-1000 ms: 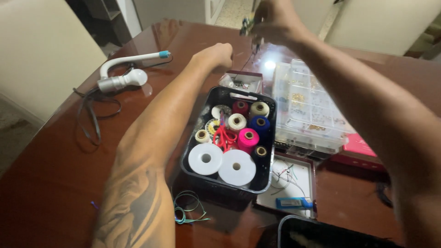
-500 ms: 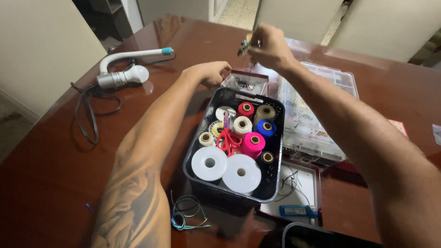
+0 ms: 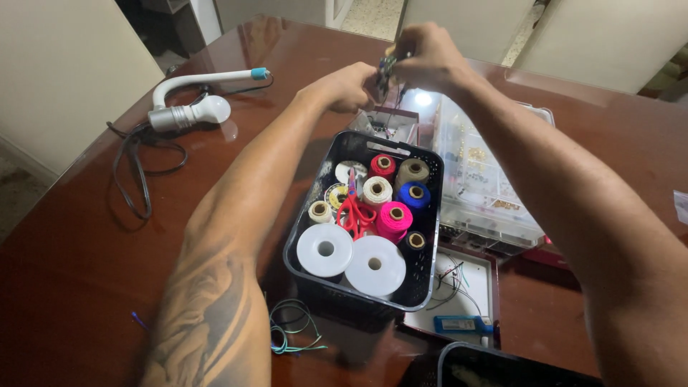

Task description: Sort through and organize various craft supplies including cables, threads, and jewelry components on a table.

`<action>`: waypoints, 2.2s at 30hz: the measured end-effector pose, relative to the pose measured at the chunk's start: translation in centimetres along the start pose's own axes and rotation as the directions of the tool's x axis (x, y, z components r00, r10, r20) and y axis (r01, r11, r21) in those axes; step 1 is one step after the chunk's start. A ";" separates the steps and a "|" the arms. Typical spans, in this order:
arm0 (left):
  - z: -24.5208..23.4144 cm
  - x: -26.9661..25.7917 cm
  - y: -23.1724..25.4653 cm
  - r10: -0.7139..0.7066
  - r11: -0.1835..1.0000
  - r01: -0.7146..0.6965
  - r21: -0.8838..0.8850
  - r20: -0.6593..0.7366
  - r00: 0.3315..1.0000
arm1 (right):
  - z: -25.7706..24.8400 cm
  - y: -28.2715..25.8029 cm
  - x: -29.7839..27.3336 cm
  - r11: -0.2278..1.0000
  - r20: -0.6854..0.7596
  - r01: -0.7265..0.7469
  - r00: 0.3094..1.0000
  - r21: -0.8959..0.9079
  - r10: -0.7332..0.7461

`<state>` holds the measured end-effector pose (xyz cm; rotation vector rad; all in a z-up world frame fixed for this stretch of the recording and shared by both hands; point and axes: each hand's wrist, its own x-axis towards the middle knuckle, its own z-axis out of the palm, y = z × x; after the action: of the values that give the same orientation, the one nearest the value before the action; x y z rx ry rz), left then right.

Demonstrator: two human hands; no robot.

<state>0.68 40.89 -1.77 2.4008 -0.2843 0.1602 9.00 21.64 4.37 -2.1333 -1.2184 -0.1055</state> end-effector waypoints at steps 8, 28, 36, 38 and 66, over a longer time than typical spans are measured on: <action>0.0 0.8 -0.5 -0.189 0.959 0.199 0.204 -0.066 0.980 | 2.1 3.7 0.2 0.979 0.328 -0.063 0.936 -0.196 0.126; 1.3 -1.8 -5.7 -0.233 0.954 0.187 0.236 0.188 0.954 | 6.2 6.5 -1.1 0.867 0.733 0.304 0.673 -0.395 0.098; -1.6 -1.6 -0.3 -0.283 0.957 0.289 -0.016 0.163 0.945 | 7.6 9.5 -0.7 0.922 0.710 0.154 0.686 -0.356 0.159; -0.6 -0.5 -0.4 -0.272 0.960 0.280 -0.027 0.166 0.948 | 6.6 9.0 -0.3 0.940 0.693 0.170 0.715 -0.296 0.089; 8.4 -26.0 31.0 0.491 0.869 -0.493 0.040 -0.192 0.850 | -14.7 -9.1 -47.7 0.929 0.432 0.281 0.888 -0.241 -0.157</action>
<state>-31.85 16.84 6.78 2.2297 -0.8042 0.6263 -21.27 -18.96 2.27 -2.3393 -1.7906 0.0656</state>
